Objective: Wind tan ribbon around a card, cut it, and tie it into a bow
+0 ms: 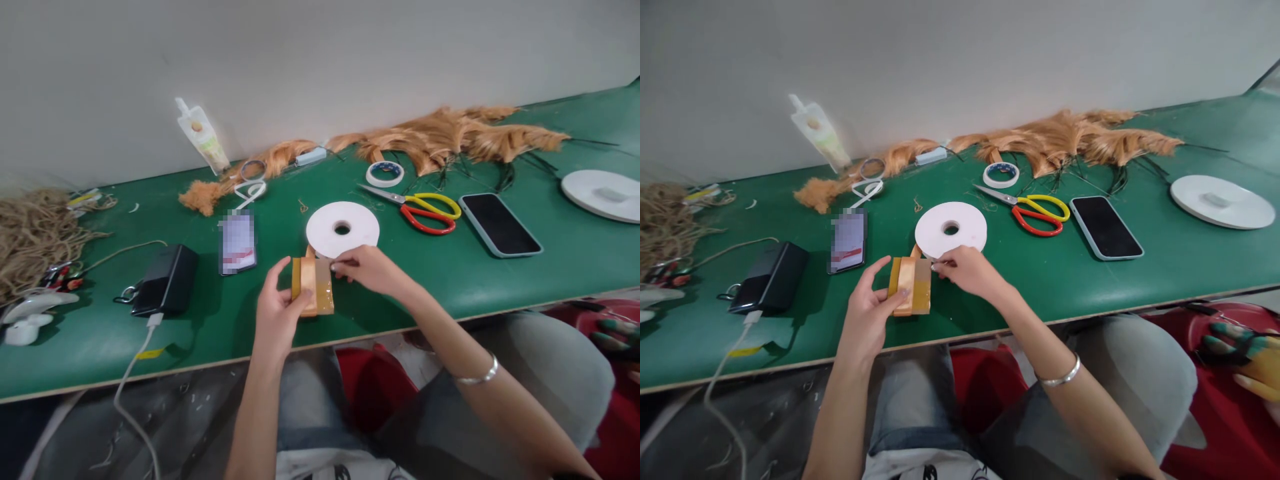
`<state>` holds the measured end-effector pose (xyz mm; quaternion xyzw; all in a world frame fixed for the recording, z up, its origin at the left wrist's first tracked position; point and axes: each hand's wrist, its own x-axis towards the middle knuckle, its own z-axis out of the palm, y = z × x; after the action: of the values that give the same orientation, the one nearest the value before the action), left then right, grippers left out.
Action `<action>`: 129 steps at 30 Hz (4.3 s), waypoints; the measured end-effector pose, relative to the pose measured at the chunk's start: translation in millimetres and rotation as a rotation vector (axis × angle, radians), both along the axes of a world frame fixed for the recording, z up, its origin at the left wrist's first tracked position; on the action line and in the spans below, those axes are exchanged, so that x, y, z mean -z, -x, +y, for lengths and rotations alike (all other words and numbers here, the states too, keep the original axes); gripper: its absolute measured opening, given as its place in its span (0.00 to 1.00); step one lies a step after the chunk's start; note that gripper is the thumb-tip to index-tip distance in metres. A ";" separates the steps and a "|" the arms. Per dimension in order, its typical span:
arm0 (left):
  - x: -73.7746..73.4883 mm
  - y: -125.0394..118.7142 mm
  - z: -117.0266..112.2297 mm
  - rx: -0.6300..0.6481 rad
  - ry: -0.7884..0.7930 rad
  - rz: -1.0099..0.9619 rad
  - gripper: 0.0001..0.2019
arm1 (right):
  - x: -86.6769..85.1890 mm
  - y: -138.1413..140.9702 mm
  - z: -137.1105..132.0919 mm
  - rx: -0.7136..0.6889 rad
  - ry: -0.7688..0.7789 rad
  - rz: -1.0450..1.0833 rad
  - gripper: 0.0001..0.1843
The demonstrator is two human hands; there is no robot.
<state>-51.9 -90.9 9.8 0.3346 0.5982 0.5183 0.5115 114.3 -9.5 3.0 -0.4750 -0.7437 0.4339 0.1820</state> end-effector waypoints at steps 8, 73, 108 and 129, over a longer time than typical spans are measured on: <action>-11.5 4.4 -14.2 -0.002 0.027 -0.039 0.41 | 9.3 -16.8 2.5 0.224 -0.517 -0.233 0.21; 9.9 3.5 -0.6 0.061 0.028 -0.309 0.37 | 15.5 15.6 -47.8 0.166 -0.387 0.208 0.13; -6.1 -0.9 -10.7 0.089 -0.011 0.107 0.31 | 17.4 21.0 -52.7 0.153 -0.407 0.201 0.15; -2.1 -1.6 -7.8 0.140 0.046 0.354 0.32 | 5.7 19.3 -41.7 0.202 0.585 0.705 0.21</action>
<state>-50.3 -98.7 11.9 0.4497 0.6658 0.4005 0.4406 95.1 -51.2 -2.7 -0.4000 -0.4330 0.7402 0.3235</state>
